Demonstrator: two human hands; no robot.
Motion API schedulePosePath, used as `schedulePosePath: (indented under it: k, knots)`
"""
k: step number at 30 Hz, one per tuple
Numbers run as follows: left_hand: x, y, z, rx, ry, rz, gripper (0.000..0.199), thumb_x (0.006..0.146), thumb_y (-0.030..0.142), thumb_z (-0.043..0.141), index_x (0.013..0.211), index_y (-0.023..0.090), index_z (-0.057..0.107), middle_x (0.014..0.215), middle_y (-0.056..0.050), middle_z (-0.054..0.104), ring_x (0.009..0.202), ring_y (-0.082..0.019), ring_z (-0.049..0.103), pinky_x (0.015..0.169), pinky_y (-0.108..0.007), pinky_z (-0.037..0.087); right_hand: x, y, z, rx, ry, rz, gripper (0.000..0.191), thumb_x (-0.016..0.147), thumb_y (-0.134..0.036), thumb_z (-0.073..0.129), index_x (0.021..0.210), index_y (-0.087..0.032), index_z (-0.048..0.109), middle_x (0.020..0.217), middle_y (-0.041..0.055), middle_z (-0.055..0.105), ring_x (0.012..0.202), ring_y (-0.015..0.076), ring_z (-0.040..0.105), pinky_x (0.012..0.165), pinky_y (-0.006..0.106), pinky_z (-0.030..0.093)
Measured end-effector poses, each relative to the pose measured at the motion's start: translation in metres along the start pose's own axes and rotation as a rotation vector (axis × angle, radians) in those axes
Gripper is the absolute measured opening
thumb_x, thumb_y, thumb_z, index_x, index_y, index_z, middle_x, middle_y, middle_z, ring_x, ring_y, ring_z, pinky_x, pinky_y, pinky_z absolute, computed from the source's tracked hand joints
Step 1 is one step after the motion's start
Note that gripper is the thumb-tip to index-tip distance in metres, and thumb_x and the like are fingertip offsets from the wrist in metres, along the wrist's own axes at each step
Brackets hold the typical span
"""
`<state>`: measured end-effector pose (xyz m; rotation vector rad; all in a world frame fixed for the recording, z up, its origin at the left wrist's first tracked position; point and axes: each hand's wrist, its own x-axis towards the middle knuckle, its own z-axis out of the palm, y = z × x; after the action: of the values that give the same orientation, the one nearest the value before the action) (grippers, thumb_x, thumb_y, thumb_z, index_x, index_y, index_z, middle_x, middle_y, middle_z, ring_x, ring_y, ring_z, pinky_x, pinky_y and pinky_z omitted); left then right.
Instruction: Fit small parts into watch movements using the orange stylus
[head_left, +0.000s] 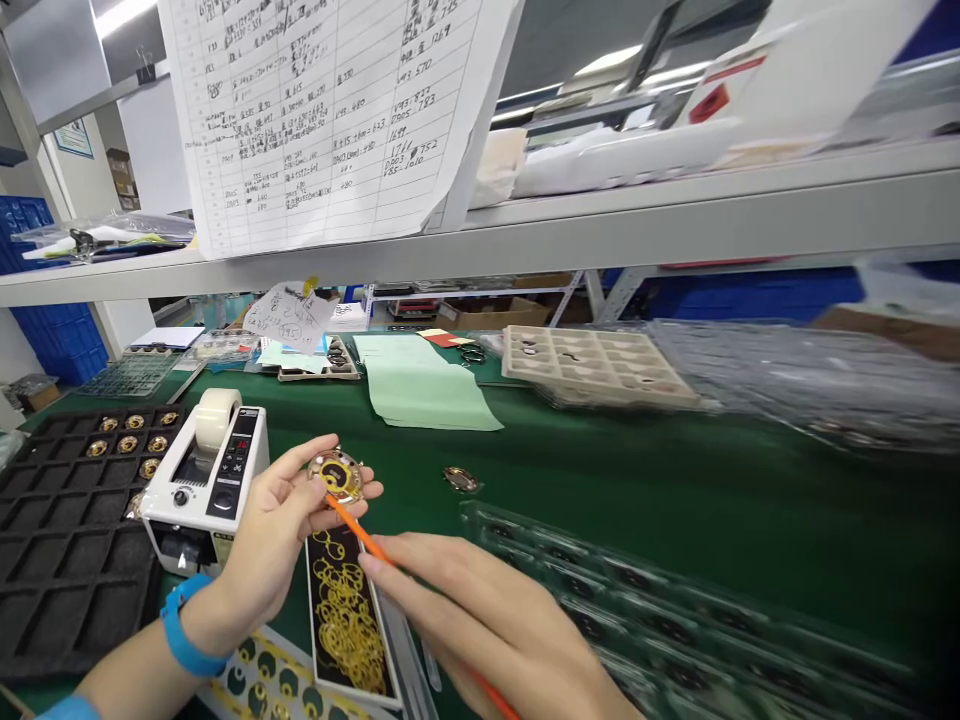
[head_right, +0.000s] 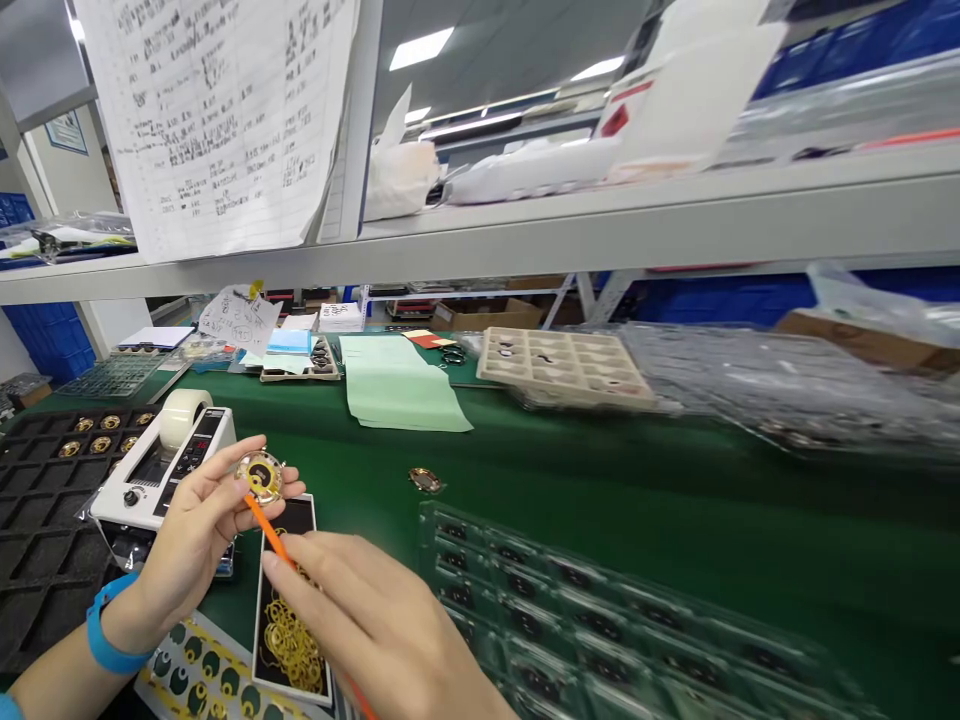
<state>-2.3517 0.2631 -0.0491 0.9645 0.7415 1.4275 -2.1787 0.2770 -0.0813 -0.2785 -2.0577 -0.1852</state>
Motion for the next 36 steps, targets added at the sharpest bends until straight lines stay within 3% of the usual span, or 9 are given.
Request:
schedulePosePath:
  k: [6, 9, 11, 15, 17, 20, 27, 34, 36]
  knots:
    - [-0.006, -0.008, 0.005, 0.018, -0.072, 0.022, 0.041, 0.081, 0.031, 0.077, 0.117, 0.018, 0.063, 0.106, -0.009, 0.073, 0.104, -0.025, 0.069, 0.088, -0.029, 0.057, 0.005, -0.015, -0.002, 0.129, 0.158, 0.443, 0.026, 0.092, -0.006, 0.052, 0.106, -0.025, 0.065, 0.090, 0.0045, 0.072, 0.074, 0.0155, 0.070, 0.067, 0.024, 0.060]
    - [-0.008, -0.013, 0.007, 0.009, -0.085, 0.015, 0.043, 0.079, 0.033, 0.078, 0.118, 0.018, 0.063, 0.108, -0.009, 0.073, 0.107, -0.026, 0.068, 0.091, -0.034, 0.058, 0.006, -0.015, 0.001, 0.118, 0.229, 0.441, 0.027, 0.091, -0.005, 0.053, 0.106, -0.023, 0.066, 0.091, 0.0050, 0.072, 0.074, 0.0162, 0.070, 0.067, 0.026, 0.061]
    - [-0.007, -0.016, 0.008, 0.001, -0.072, 0.011, 0.043, 0.079, 0.031, 0.078, 0.118, 0.018, 0.063, 0.106, -0.009, 0.073, 0.105, -0.026, 0.068, 0.090, -0.035, 0.058, 0.005, -0.013, 0.004, 0.061, 0.213, 0.351, 0.030, 0.089, -0.001, 0.053, 0.108, -0.021, 0.065, 0.092, 0.0071, 0.072, 0.078, 0.0176, 0.071, 0.069, 0.028, 0.061]
    - [-0.003, -0.019, 0.006, 0.000, -0.043, 0.002, 0.039, 0.079, 0.024, 0.075, 0.116, 0.017, 0.065, 0.101, -0.008, 0.074, 0.099, -0.023, 0.071, 0.085, -0.027, 0.057, 0.005, -0.007, 0.007, -0.183, 0.049, -0.001, 0.030, 0.090, 0.001, 0.046, 0.112, -0.008, 0.065, 0.094, 0.0146, 0.073, 0.087, 0.0239, 0.070, 0.073, 0.035, 0.061]
    - [0.001, -0.018, 0.004, 0.000, -0.039, -0.024, 0.037, 0.078, 0.021, 0.072, 0.114, 0.017, 0.067, 0.098, -0.008, 0.075, 0.097, -0.021, 0.071, 0.083, -0.024, 0.057, 0.005, -0.005, 0.006, -0.260, -0.029, -0.068, 0.030, 0.092, 0.000, 0.041, 0.109, -0.005, 0.065, 0.095, 0.0169, 0.073, 0.086, 0.0258, 0.070, 0.072, 0.037, 0.061]
    - [0.006, -0.015, 0.000, 0.007, -0.026, -0.076, 0.035, 0.076, 0.019, 0.070, 0.110, 0.016, 0.068, 0.093, -0.008, 0.075, 0.093, -0.021, 0.072, 0.078, -0.023, 0.058, 0.006, -0.004, 0.001, -0.187, -0.016, 0.003, 0.030, 0.091, 0.001, 0.043, 0.107, -0.008, 0.066, 0.093, 0.0155, 0.072, 0.083, 0.0229, 0.069, 0.069, 0.033, 0.059]
    - [0.008, -0.014, -0.003, 0.160, -0.058, -0.045, 0.033, 0.073, 0.027, 0.079, 0.100, 0.013, 0.069, 0.079, -0.008, 0.074, 0.075, -0.021, 0.074, 0.061, -0.020, 0.058, 0.003, -0.006, -0.016, 0.151, 0.264, 0.519, 0.026, 0.096, -0.015, 0.045, 0.106, -0.022, 0.067, 0.092, 0.0046, 0.066, 0.079, 0.0163, 0.065, 0.065, 0.027, 0.053]
    - [0.004, -0.015, 0.000, 0.291, -0.058, 0.007, 0.017, 0.070, 0.022, 0.076, 0.081, 0.013, 0.068, 0.065, -0.005, 0.069, 0.056, -0.015, 0.069, 0.042, -0.014, 0.047, 0.004, -0.007, -0.017, 0.020, 0.279, 0.515, 0.028, 0.098, -0.020, 0.041, 0.088, -0.022, 0.067, 0.094, 0.0070, 0.061, 0.090, 0.0210, 0.062, 0.074, 0.034, 0.050]
    - [0.004, -0.016, 0.001, 0.318, -0.038, 0.015, 0.015, 0.070, 0.023, 0.075, 0.079, 0.013, 0.067, 0.062, -0.004, 0.067, 0.053, -0.015, 0.067, 0.040, -0.013, 0.044, 0.005, -0.009, -0.013, 0.050, 0.250, 0.468, 0.027, 0.098, -0.016, 0.038, 0.085, -0.020, 0.061, 0.084, 0.0062, 0.060, 0.079, 0.0183, 0.062, 0.065, 0.030, 0.050]
